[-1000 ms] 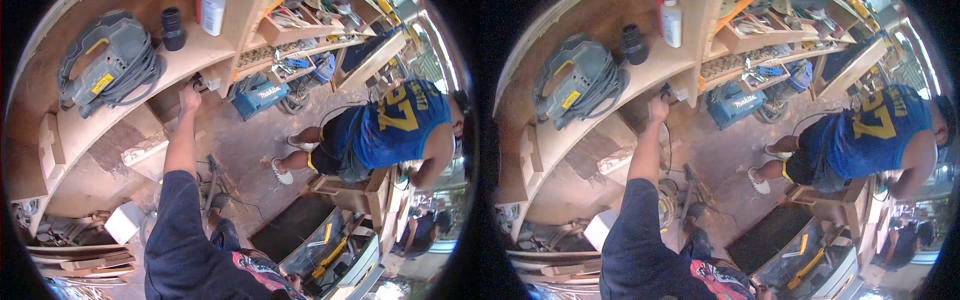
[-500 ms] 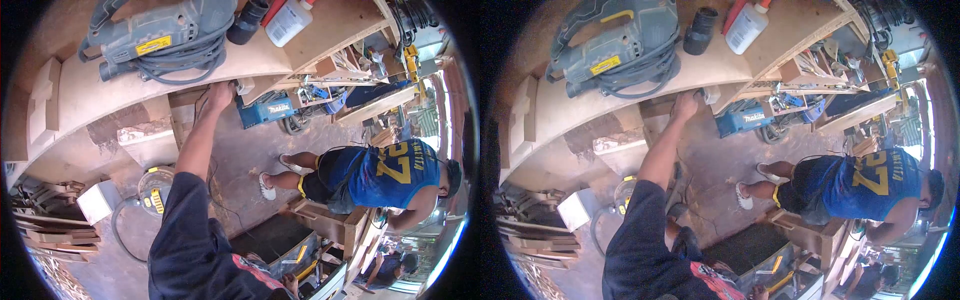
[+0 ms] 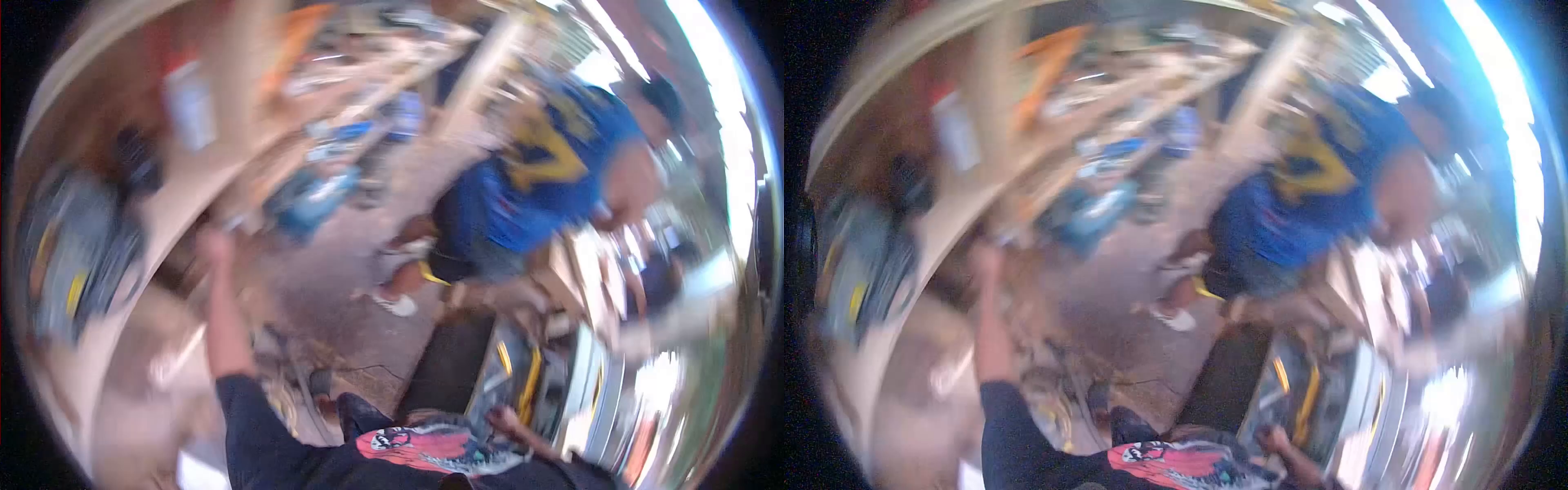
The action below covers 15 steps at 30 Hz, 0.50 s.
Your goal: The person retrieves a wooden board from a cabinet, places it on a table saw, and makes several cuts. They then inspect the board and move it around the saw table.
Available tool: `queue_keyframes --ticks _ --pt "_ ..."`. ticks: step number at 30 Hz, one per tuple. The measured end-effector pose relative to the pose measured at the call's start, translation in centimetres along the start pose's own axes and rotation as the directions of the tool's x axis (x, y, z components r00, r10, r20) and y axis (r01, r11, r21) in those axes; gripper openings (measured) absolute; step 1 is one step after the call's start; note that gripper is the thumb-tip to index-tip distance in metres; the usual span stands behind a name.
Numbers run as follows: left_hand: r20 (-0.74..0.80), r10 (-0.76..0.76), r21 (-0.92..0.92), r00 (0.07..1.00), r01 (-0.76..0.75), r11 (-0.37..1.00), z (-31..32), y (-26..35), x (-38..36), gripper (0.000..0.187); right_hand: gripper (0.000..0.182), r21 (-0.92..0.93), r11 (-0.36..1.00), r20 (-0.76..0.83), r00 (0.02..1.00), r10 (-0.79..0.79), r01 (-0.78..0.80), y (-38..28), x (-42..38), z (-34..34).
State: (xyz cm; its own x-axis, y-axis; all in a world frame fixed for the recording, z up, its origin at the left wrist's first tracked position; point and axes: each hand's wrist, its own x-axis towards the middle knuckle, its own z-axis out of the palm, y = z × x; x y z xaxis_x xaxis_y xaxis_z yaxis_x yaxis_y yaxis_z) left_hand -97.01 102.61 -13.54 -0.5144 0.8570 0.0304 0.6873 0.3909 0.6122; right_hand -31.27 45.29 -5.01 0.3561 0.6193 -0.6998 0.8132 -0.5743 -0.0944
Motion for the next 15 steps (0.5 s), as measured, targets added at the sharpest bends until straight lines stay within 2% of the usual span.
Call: queue_keyframes --ticks 1,2,3,4,5,6,7,8,9,10,11,12,13,14,15 --pt "-0.048 0.229 0.233 0.972 -0.212 0.949 3.2 -3.2 2.0 0.029 0.042 0.047 0.996 0.042 0.996 0.079 -0.081 2.7 1.9 2.7" --pt "-0.038 0.109 0.066 0.993 -0.106 0.992 4.0 -4.7 3.7 0.028 0.041 -0.108 0.993 -0.079 0.996 0.039 -0.048 2.1 2.3 3.3" --pt "-0.124 0.286 0.283 0.950 -0.243 0.928 9.2 -10.6 7.7 0.027 0.043 0.142 0.983 -0.114 0.985 0.131 -0.114 -1.0 0.8 1.6" --pt "-0.185 0.379 0.199 0.907 -0.343 0.918 9.0 -11.3 8.5 0.033 0.046 0.208 0.971 -0.175 0.972 0.156 -0.118 -1.9 0.4 1.8" --pt "-0.110 0.197 0.012 0.974 -0.197 0.980 5.3 -6.8 5.9 0.037 0.049 0.266 0.958 -0.236 0.956 0.175 -0.110 -2.0 0.4 2.1" --pt "-0.074 0.167 -0.039 0.983 -0.170 0.985 4.8 -6.5 6.0 0.037 0.049 0.329 0.937 -0.262 0.942 0.208 -0.116 -2.2 -0.1 2.6" --pt "-0.136 0.337 -0.049 0.931 -0.347 0.937 6.6 -8.8 8.0 0.039 0.051 0.393 0.911 -0.215 0.950 0.224 -0.126 -2.2 -1.0 3.1" --pt "-0.044 0.381 0.170 0.924 -0.369 0.914 6.8 -10.1 8.5 0.039 0.054 0.448 0.884 -0.166 0.958 0.232 -0.136 -1.8 -2.0 3.9" --pt "0.018 0.274 0.139 0.962 -0.274 0.952 5.0 -8.2 6.5 0.041 0.054 0.486 0.862 -0.179 0.950 0.255 -0.140 -1.0 -3.2 5.2" --pt "-0.105 0.294 0.103 0.950 -0.284 0.953 3.8 -6.6 4.0 0.044 0.054 0.471 0.859 -0.149 0.941 0.304 -0.203 -0.1 -4.2 7.2" --pt "-0.132 0.311 0.178 0.941 -0.286 0.942 0.7 -3.2 -1.3 0.043 0.055 0.449 0.855 -0.112 0.933 0.343 -0.260 0.8 -5.3 9.5" --pt "-0.161 0.328 0.257 0.931 -0.282 0.924 -2.6 0.2 -6.2 0.042 0.050 0.527 0.826 -0.148 0.936 0.319 -0.199 3.9 -5.3 13.8" --pt "-0.219 0.416 0.227 0.882 -0.369 0.901 0.6 -3.4 -5.6 0.043 0.050 0.555 0.809 -0.140 0.937 0.321 -0.193 5.6 -6.8 16.3" --pt "-0.285 0.514 0.188 0.809 -0.479 0.857 1.0 -3.7 -9.9 0.043 0.047 0.645 0.719 -0.081 0.912 0.402 -0.260 7.1 -8.3 18.7" --pt "-0.274 0.567 0.183 0.777 -0.537 0.824 1.1 -3.2 -15.3 0.042 0.043 0.727 0.604 -0.003 0.879 0.478 -0.326 8.4 -10.2 21.4"
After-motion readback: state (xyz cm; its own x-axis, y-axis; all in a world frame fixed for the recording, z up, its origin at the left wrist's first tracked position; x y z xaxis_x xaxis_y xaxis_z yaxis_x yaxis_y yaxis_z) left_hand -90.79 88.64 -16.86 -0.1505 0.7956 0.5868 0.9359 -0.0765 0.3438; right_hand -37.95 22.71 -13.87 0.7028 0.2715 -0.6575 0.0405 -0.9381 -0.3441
